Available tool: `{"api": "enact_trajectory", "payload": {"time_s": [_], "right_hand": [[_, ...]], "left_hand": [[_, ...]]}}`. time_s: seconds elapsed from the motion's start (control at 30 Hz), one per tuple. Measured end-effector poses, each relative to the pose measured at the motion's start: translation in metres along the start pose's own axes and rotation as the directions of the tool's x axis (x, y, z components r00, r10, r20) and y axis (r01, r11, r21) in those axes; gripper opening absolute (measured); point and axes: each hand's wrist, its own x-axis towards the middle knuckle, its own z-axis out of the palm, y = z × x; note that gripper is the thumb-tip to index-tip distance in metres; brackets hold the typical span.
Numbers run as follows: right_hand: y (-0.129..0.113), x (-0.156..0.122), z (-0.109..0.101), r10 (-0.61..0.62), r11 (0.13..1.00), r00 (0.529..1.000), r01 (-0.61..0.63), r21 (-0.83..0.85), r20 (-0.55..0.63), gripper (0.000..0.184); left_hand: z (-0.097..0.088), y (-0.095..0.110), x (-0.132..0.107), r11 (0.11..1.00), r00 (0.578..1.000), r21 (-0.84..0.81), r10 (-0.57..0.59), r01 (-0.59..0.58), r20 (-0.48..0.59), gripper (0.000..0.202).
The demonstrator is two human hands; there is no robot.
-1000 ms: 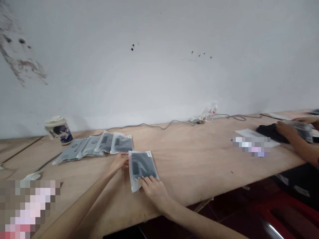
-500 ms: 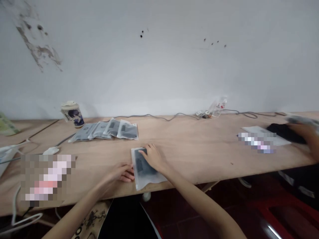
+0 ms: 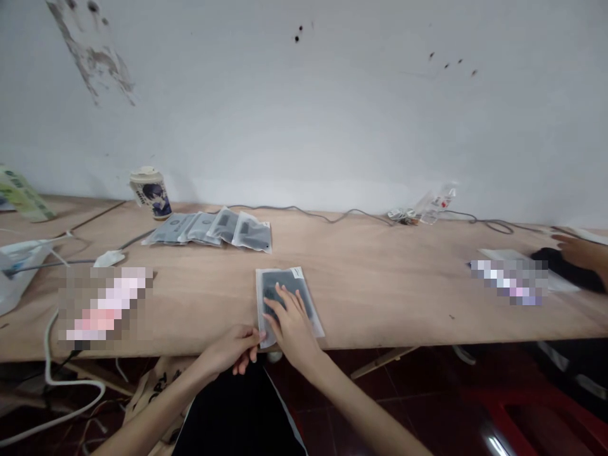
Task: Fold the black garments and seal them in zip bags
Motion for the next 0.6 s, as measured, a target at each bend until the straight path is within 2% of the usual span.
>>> {"api": "enact_trajectory", "payload": {"time_s": [0.1,0.17,0.27,0.4,0.6], "right_hand": [[-0.007,-0.031,-0.013,-0.088,0.996,0.996,0.088,0.023,-0.002,0.025],[-0.006,-0.041,-0.018,-0.122,0.992,0.992,0.122,0.002,-0.010,0.022],[0.001,-0.042,-0.017,-0.146,0.989,0.986,0.145,-0.015,-0.076,0.017],[0.006,-0.039,-0.013,-0.181,0.982,0.971,0.186,0.018,-0.159,0.020],[0.003,-0.045,-0.014,-0.252,0.961,0.948,0.268,0.063,-0.194,0.018]], "left_hand": [[-0.002,0.000,-0.001,0.999,0.999,0.040,-0.016,0.018,-0.035,0.045],[-0.001,0.001,-0.003,1.000,1.000,0.000,-0.014,0.014,-0.014,0.045],[0.004,0.005,-0.005,0.999,1.000,-0.047,0.011,-0.011,0.013,0.044],[0.006,0.007,0.004,0.998,0.997,0.030,0.054,-0.053,-0.049,0.042],[-0.015,0.023,0.038,0.982,0.983,0.170,0.104,-0.078,-0.149,0.041]]}}
